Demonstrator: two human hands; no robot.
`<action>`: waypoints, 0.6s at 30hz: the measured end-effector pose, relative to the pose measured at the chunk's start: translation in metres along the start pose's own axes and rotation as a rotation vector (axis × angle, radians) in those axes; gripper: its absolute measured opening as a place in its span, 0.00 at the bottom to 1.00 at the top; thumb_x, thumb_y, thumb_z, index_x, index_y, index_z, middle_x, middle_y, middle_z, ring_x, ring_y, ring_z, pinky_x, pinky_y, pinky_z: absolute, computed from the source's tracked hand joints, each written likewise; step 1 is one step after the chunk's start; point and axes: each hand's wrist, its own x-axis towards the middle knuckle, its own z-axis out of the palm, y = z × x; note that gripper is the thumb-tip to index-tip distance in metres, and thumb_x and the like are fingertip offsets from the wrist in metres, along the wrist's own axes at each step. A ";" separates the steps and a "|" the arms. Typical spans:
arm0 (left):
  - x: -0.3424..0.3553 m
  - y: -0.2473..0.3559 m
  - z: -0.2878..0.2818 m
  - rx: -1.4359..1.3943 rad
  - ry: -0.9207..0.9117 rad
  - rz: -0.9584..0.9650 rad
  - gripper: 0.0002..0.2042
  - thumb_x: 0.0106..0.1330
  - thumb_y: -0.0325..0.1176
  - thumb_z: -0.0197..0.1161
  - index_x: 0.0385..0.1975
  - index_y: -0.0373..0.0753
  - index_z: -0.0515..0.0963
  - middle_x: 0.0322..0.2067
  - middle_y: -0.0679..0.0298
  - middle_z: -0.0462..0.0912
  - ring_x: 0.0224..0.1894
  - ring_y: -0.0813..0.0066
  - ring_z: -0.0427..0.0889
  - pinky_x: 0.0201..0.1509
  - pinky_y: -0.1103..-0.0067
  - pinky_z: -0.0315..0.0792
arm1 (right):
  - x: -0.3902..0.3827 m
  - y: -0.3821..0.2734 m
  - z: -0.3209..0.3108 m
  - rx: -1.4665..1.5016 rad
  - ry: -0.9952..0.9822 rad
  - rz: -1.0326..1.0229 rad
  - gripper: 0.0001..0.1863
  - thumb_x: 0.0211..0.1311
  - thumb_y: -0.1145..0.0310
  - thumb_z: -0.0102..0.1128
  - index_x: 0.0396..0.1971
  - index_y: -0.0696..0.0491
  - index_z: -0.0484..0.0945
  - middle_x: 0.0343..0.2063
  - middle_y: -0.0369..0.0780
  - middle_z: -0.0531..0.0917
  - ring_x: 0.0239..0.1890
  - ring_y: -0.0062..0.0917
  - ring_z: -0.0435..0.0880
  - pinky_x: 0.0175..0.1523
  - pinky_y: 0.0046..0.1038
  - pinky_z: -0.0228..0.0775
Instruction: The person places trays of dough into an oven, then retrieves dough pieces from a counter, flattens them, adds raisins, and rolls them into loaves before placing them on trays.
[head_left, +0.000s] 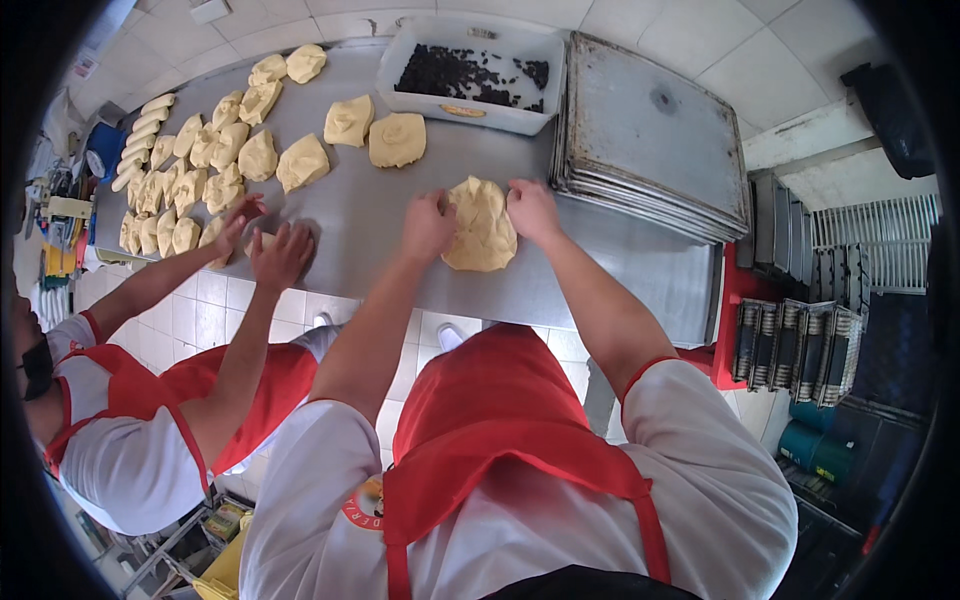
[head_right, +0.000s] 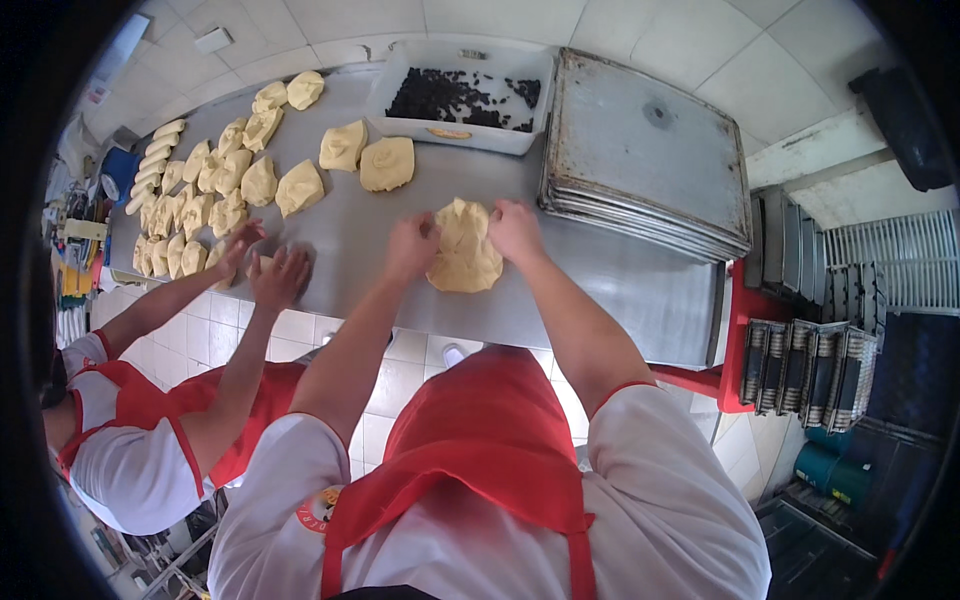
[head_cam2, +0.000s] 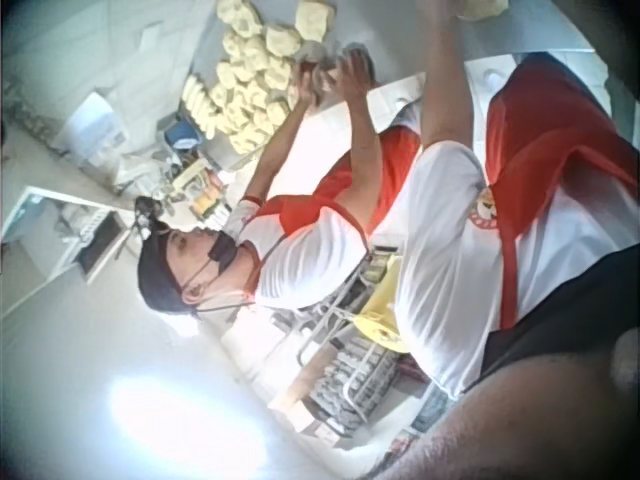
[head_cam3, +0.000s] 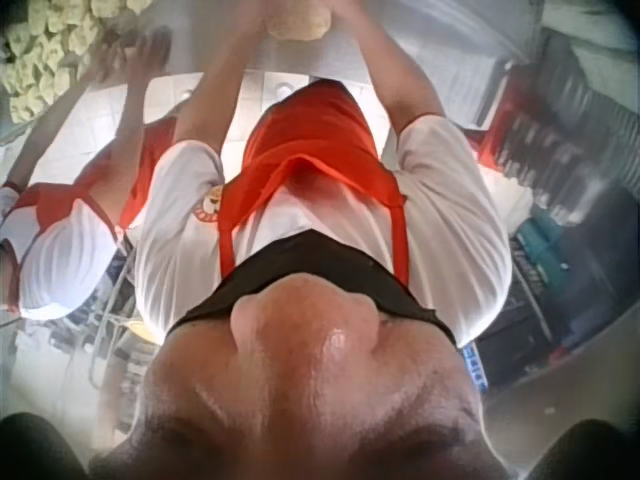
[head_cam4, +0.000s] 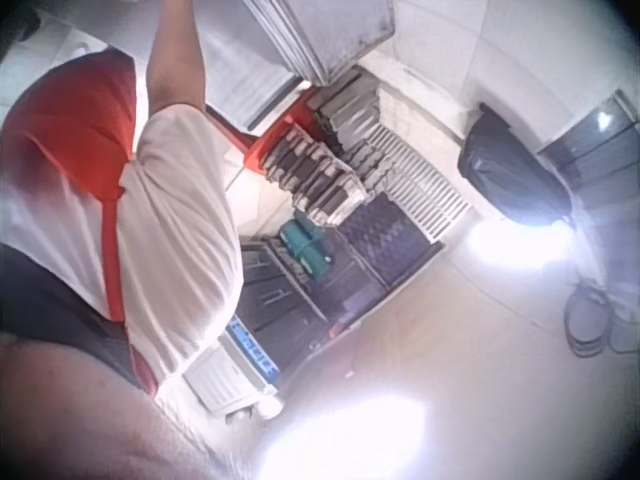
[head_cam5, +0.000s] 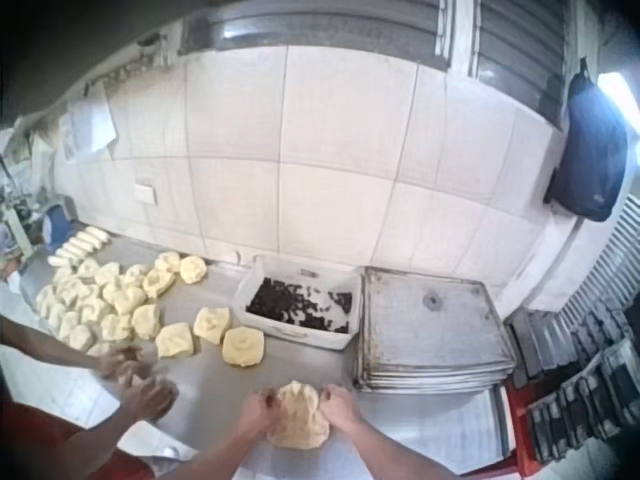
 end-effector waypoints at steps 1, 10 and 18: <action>-0.010 -0.024 0.013 -0.102 0.054 -0.034 0.15 0.70 0.35 0.64 0.52 0.36 0.86 0.57 0.48 0.84 0.47 0.53 0.89 0.49 0.63 0.82 | -0.015 0.008 0.019 0.047 0.003 -0.020 0.22 0.71 0.66 0.53 0.61 0.54 0.82 0.54 0.56 0.82 0.55 0.51 0.84 0.60 0.44 0.77; -0.035 -0.012 0.053 0.428 0.213 0.543 0.20 0.71 0.29 0.63 0.61 0.27 0.79 0.42 0.49 0.82 0.46 0.51 0.85 0.53 0.62 0.81 | -0.059 -0.001 0.055 -0.213 0.038 -0.441 0.32 0.68 0.75 0.57 0.71 0.67 0.67 0.50 0.51 0.79 0.50 0.47 0.83 0.55 0.40 0.79; -0.058 -0.021 0.019 0.089 0.183 0.124 0.19 0.72 0.32 0.64 0.59 0.32 0.82 0.41 0.46 0.82 0.49 0.50 0.85 0.52 0.63 0.80 | -0.029 0.036 0.001 0.035 -0.286 -0.166 0.25 0.74 0.64 0.59 0.68 0.52 0.78 0.50 0.50 0.82 0.51 0.45 0.85 0.55 0.40 0.79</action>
